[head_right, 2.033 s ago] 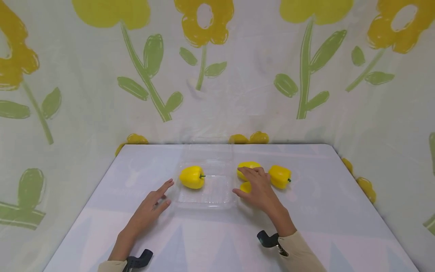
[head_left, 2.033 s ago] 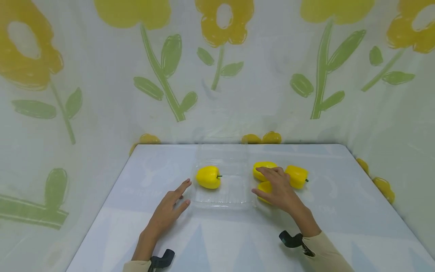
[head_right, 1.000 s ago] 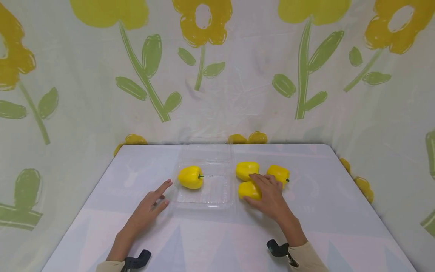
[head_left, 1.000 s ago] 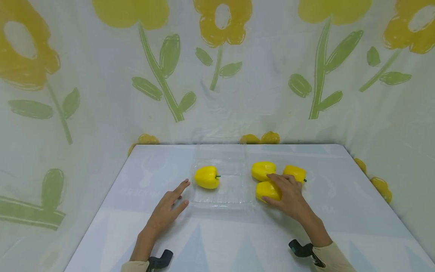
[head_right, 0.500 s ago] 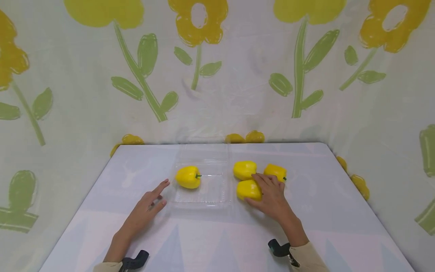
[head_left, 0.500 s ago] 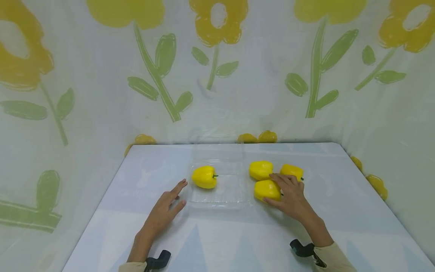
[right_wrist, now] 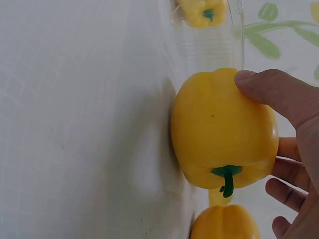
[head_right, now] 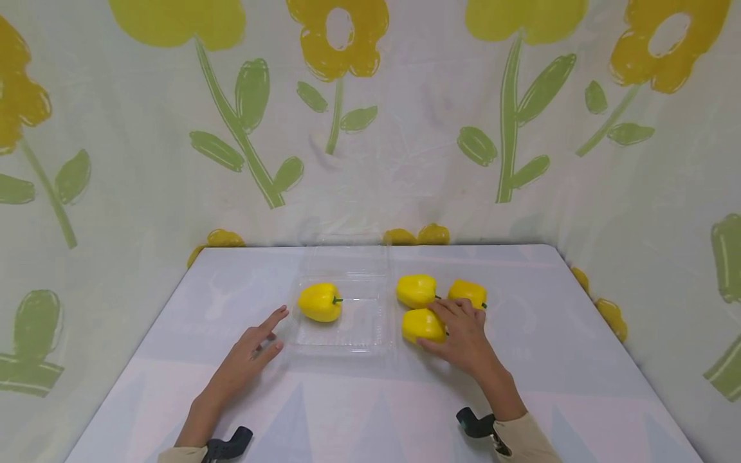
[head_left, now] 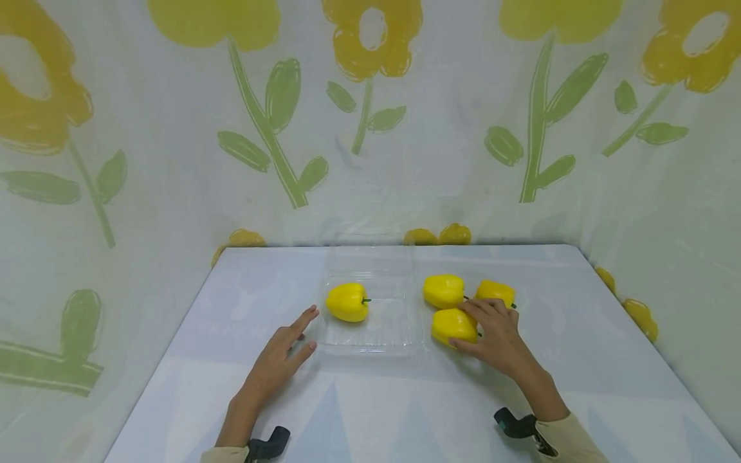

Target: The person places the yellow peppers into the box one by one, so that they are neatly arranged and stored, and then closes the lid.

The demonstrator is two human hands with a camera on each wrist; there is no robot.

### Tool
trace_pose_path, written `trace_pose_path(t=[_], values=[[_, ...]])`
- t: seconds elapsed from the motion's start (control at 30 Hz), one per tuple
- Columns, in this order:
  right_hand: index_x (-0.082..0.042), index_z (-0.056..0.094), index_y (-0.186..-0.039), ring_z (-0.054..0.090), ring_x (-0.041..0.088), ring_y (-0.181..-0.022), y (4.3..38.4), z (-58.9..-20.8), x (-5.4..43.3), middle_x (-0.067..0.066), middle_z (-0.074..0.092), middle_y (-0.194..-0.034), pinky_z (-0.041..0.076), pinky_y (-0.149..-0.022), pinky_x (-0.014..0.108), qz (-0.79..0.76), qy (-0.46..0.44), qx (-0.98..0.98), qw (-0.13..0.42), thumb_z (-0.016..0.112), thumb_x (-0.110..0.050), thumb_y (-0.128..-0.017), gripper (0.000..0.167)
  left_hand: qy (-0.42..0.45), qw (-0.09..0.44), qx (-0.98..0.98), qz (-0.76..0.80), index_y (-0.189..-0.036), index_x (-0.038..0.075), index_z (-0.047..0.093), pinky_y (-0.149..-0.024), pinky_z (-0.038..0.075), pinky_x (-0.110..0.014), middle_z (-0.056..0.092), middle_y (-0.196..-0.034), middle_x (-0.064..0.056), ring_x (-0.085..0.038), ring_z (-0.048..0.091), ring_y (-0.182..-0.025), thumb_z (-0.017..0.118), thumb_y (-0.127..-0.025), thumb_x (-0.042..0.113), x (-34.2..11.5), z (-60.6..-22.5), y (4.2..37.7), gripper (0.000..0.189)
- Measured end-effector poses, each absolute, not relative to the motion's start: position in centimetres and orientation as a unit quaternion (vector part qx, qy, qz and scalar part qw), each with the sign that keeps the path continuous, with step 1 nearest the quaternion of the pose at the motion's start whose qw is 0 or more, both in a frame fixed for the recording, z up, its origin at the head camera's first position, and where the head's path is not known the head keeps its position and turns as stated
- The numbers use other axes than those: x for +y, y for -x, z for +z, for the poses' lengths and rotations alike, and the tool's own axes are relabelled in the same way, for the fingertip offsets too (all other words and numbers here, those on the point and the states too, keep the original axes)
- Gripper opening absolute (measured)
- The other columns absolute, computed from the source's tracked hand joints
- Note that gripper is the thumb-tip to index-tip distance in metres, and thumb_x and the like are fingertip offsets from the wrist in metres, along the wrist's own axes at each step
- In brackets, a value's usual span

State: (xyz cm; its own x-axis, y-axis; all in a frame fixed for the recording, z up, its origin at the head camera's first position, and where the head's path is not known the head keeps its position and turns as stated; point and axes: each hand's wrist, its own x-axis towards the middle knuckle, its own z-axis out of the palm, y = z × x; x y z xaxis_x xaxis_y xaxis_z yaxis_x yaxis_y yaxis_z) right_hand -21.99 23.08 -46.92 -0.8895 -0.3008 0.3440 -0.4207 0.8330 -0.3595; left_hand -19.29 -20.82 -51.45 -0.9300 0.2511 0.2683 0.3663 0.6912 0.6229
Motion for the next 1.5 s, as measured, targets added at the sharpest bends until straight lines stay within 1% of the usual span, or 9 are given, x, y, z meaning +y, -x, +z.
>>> trace_pose_path(t=[0.23, 0.37, 0.5, 0.63, 0.93, 1.17, 1.3, 1.5], values=[[-0.006, 0.065, -0.129, 0.042, 0.032, -0.116, 22.1, -46.7, 23.2, 0.015, 0.063, -0.129, 0.026, -0.084, 0.055, 0.223, -0.196, -0.943, 0.15, 0.09, -0.041, -0.072, 0.072, 0.165, 0.085, -0.918, -0.351, -0.157, 0.03, 0.035, -0.092, 0.043, -0.048, 0.032, -0.158, 0.02, -0.016, 0.052, -0.108, 0.057, -0.102, 0.037, -21.0, -51.6, 19.4, 0.06], [-0.006, 0.065, -0.129, 0.042, 0.032, -0.116, 22.2, -46.7, 23.3, 0.014, 0.063, -0.128, 0.026, -0.083, 0.054, 0.225, -0.193, -0.943, 0.151, 0.09, -0.043, -0.071, 0.073, 0.171, 0.087, -0.917, -0.35, -0.157, 0.029, 0.034, -0.091, 0.043, -0.049, 0.033, -0.158, 0.017, -0.018, 0.053, -0.107, 0.058, -0.102, 0.034, -21.0, -51.4, 19.3, 0.061], [-0.006, 0.065, -0.129, 0.042, 0.032, -0.116, 22.2, -46.5, 23.4, 0.015, 0.063, -0.128, 0.026, -0.083, 0.053, 0.226, -0.19, -0.944, 0.149, 0.09, -0.043, -0.072, 0.072, 0.175, 0.087, -0.917, -0.349, -0.157, 0.034, 0.032, -0.091, 0.043, -0.048, 0.033, -0.159, 0.016, -0.018, 0.053, -0.107, 0.059, -0.102, 0.033, -20.9, -51.3, 19.3, 0.062], [-0.005, 0.066, -0.127, 0.044, 0.032, -0.114, 22.3, -46.2, 23.4, 0.015, 0.064, -0.126, 0.025, -0.082, 0.052, 0.23, -0.196, -0.94, 0.16, 0.091, -0.041, -0.07, 0.073, 0.176, 0.084, -0.915, -0.354, -0.157, 0.037, 0.031, -0.092, 0.043, -0.048, 0.032, -0.159, 0.017, -0.018, 0.053, -0.107, 0.059, -0.102, 0.034, -20.8, -51.2, 19.3, 0.062], [-0.005, 0.067, -0.124, 0.045, 0.032, -0.113, 22.4, -45.8, 23.5, 0.013, 0.065, -0.122, 0.024, -0.08, 0.05, 0.24, -0.208, -0.931, 0.18, 0.092, -0.037, -0.069, 0.069, 0.167, 0.081, -0.918, -0.35, -0.157, 0.04, 0.029, -0.091, 0.043, -0.048, 0.032, -0.158, 0.019, -0.016, 0.052, -0.107, 0.057, -0.102, 0.038, -20.9, -51.4, 19.3, 0.062], [-0.005, 0.066, -0.123, 0.045, 0.033, -0.113, 22.9, -45.3, 23.3, 0.012, 0.065, -0.123, 0.024, -0.078, 0.049, 0.237, -0.22, -0.927, 0.191, 0.092, -0.037, -0.069, 0.068, 0.171, 0.089, -0.92, -0.341, -0.158, 0.036, 0.03, -0.089, 0.044, -0.048, 0.035, -0.158, 0.015, -0.017, 0.052, -0.107, 0.055, -0.103, 0.04, -21.0, -51.6, 19.4, 0.06], [-0.004, 0.066, -0.123, 0.044, 0.035, -0.115, 23.0, -44.9, 23.1, 0.012, 0.064, -0.124, 0.023, -0.078, 0.049, 0.237, -0.219, -0.928, 0.186, 0.091, -0.038, -0.07, 0.067, 0.165, 0.083, -0.921, -0.343, -0.158, 0.037, 0.03, -0.09, 0.044, -0.048, 0.034, -0.158, 0.017, -0.016, 0.052, -0.107, 0.055, -0.102, 0.041, -21.0, -51.7, 19.4, 0.061], [-0.004, 0.067, -0.122, 0.043, 0.036, -0.115, 23.0, -44.5, 23.0, 0.013, 0.064, -0.124, 0.024, -0.08, 0.051, 0.239, -0.22, -0.928, 0.183, 0.091, -0.037, -0.07, 0.066, 0.158, 0.08, -0.92, -0.349, -0.157, 0.033, 0.033, -0.09, 0.043, -0.048, 0.034, -0.157, 0.019, -0.015, 0.051, -0.106, 0.058, -0.101, 0.038, -20.8, -51.7, 19.3, 0.061]])
